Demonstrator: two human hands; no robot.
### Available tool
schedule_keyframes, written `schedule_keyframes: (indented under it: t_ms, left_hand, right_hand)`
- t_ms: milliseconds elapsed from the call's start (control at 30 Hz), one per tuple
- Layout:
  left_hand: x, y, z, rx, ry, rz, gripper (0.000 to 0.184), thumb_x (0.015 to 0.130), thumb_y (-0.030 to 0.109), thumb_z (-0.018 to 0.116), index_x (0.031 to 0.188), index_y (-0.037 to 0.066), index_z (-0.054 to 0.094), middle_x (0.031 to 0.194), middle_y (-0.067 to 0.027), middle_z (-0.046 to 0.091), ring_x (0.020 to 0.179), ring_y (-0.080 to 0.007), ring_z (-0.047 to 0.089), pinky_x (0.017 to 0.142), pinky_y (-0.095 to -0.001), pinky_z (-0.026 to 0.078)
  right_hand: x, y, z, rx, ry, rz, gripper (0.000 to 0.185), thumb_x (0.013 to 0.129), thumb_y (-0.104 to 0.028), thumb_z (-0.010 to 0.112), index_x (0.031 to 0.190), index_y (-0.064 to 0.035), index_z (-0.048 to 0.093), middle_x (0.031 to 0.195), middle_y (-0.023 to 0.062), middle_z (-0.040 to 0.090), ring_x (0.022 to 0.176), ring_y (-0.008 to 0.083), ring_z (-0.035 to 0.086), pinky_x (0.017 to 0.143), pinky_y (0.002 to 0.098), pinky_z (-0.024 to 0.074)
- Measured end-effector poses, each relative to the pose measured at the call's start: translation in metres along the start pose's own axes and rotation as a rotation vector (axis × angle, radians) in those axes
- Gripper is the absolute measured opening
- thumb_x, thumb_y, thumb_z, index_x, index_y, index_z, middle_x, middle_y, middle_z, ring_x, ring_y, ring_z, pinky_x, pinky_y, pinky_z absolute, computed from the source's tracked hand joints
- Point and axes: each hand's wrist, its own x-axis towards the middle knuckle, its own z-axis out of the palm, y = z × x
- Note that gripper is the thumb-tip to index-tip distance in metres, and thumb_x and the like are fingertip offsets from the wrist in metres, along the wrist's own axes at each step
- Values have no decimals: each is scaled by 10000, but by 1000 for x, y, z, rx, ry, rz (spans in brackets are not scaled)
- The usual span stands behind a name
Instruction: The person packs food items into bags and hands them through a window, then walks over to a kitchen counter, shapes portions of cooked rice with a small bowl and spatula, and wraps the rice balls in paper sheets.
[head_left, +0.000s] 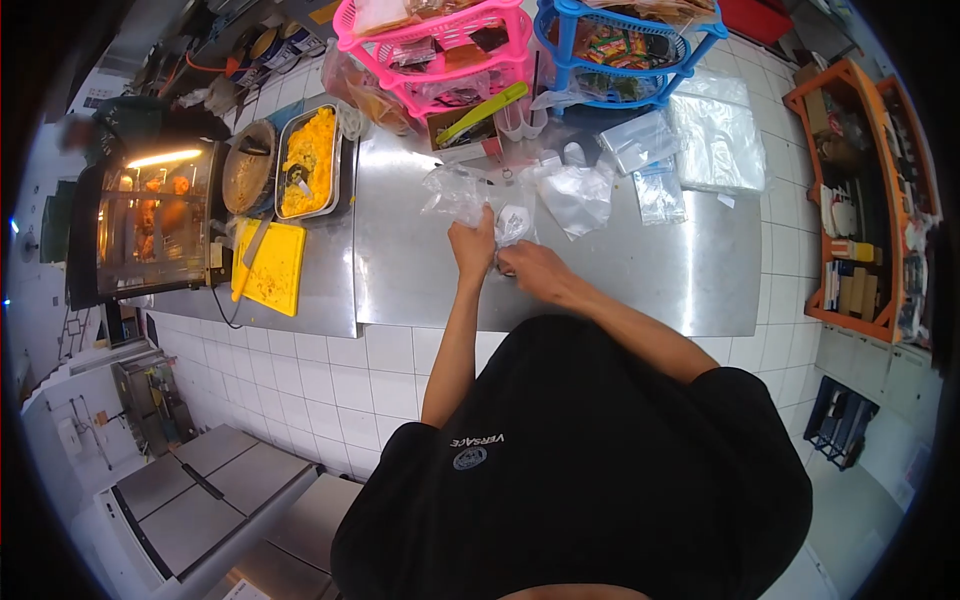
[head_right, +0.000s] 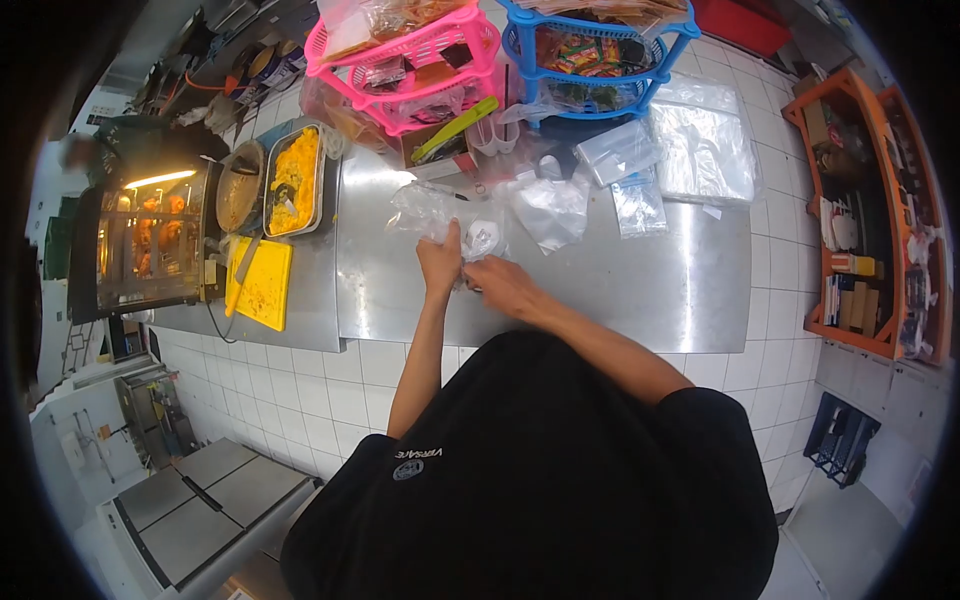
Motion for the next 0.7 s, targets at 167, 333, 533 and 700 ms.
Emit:
schedule_keyframes:
  t_ms: [167, 333, 533, 700]
  left_hand:
    - [0, -10, 9, 27, 20, 53, 395, 907, 261, 669, 717, -84, 651, 693, -243, 676, 600, -402, 635, 615, -489, 454]
    - [1, -21, 8, 296, 58, 179, 389, 925, 262, 661, 717, -66, 664, 627, -230, 646, 548, -409, 578, 586, -532, 405]
    - [26, -80, 17, 283, 26, 395, 439, 981, 312, 621, 1096, -111, 658, 1076, -292, 681, 1022, -433, 633, 927, -499, 465]
    - [-31, -6, 10, 204, 66, 182, 402, 945, 263, 676, 1063, -121, 667, 987, -260, 714, 903, -393, 688, 811, -481, 518]
  right_hand:
    - [-5, -6, -5, 67, -81, 113, 178, 737, 24, 602, 899, -48, 591, 888, 160, 656, 857, 388, 616, 762, 479, 485]
    - [-4, 4, 16, 88, -94, 72, 208, 745, 9, 587, 939, -60, 611, 877, 162, 650, 864, 386, 630, 793, 472, 501]
    - [-36, -14, 15, 403, -99, -13, 107, 820, -54, 593, 925, -62, 609, 896, 146, 690, 828, 332, 664, 751, 447, 513]
    - [-108, 3, -47, 214, 114, 80, 182, 945, -249, 595, 929, -69, 575, 840, 137, 649, 810, 359, 641, 718, 478, 476]
